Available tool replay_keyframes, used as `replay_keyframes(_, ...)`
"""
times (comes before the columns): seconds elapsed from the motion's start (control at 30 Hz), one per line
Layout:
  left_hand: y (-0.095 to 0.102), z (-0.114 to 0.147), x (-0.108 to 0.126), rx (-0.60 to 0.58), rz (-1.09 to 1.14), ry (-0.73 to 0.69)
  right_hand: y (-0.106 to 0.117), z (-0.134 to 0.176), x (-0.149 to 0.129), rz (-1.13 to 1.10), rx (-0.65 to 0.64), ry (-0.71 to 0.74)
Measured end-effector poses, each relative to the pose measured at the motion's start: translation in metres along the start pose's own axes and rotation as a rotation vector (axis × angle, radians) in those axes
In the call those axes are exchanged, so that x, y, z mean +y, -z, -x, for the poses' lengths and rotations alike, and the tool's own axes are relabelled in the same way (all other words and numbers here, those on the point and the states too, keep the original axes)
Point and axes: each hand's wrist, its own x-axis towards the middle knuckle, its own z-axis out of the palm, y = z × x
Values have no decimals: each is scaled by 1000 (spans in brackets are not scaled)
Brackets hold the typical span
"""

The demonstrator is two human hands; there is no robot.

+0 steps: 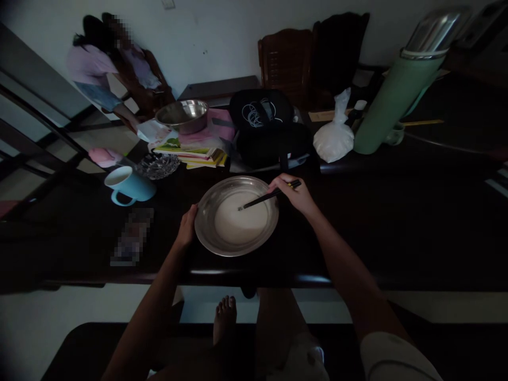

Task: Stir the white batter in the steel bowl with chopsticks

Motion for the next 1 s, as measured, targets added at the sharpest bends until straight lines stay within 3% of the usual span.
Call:
replay_keyframes(0.1,0,0,0,-11,5,-12,1,0,2,-28,30,-26)
replay_keyframes(0.27,0,0,-1,-15,7,-24,-2,0,1,19,-55,-5)
replay_keyframes(0.43,0,0,-1,-24,20,-7,-2,1,0,-30,51,-19)
replay_keyframes(0.6,1,1,0,-19,-7,0,-4,2,1,-5,-47,-4)
replay_keyframes(0.77,1,1,0,-21,-27,1,-2,1,1,-24,57,-23)
replay_keyframes(0.93,0,0,-1,-13,-17,-1,-5,1,-1,-8,-78,-16)
replay_keyframes(1.0,0,0,-2,-8,-18,-7,-4,1,-2,27,-52,-2)
